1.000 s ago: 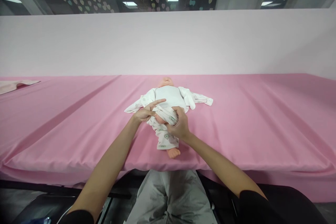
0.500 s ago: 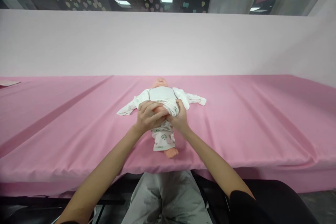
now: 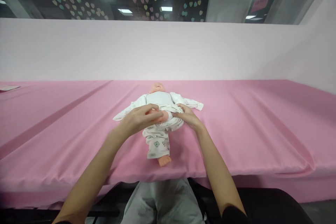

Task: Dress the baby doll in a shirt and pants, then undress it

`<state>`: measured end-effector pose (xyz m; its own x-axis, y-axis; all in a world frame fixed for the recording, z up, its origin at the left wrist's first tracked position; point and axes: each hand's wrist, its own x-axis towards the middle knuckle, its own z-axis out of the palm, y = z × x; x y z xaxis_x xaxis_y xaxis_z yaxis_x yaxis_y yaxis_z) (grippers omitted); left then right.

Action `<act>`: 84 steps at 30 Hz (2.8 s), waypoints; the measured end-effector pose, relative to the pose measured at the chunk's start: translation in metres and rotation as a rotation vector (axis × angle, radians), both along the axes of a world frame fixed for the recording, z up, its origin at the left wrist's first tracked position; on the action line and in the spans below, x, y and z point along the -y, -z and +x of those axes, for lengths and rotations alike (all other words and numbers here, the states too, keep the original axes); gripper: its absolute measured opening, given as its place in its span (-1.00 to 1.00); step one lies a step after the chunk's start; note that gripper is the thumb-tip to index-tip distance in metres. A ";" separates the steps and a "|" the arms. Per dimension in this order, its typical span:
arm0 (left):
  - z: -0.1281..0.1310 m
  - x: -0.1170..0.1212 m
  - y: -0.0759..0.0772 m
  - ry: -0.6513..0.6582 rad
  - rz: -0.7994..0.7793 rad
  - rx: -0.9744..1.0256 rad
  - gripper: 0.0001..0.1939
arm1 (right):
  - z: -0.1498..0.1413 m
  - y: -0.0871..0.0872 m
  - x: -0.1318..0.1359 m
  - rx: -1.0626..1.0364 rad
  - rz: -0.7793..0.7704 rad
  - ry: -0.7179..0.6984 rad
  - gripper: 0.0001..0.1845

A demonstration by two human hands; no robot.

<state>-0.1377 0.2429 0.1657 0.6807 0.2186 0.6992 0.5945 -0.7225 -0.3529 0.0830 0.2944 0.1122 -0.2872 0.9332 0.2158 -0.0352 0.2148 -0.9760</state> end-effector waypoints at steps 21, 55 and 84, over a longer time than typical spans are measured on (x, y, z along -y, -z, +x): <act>0.067 0.071 0.039 0.275 -0.593 -0.431 -0.62 | -0.019 0.046 -0.039 0.028 0.222 0.456 -0.67; -0.035 -0.065 0.038 0.623 -2.084 1.185 -0.54 | -0.039 -0.008 -0.034 -0.286 0.030 -0.268 -0.80; -0.067 -0.091 0.080 0.159 -1.850 1.068 -0.76 | -0.025 0.040 -0.059 -0.072 -0.368 0.284 -0.59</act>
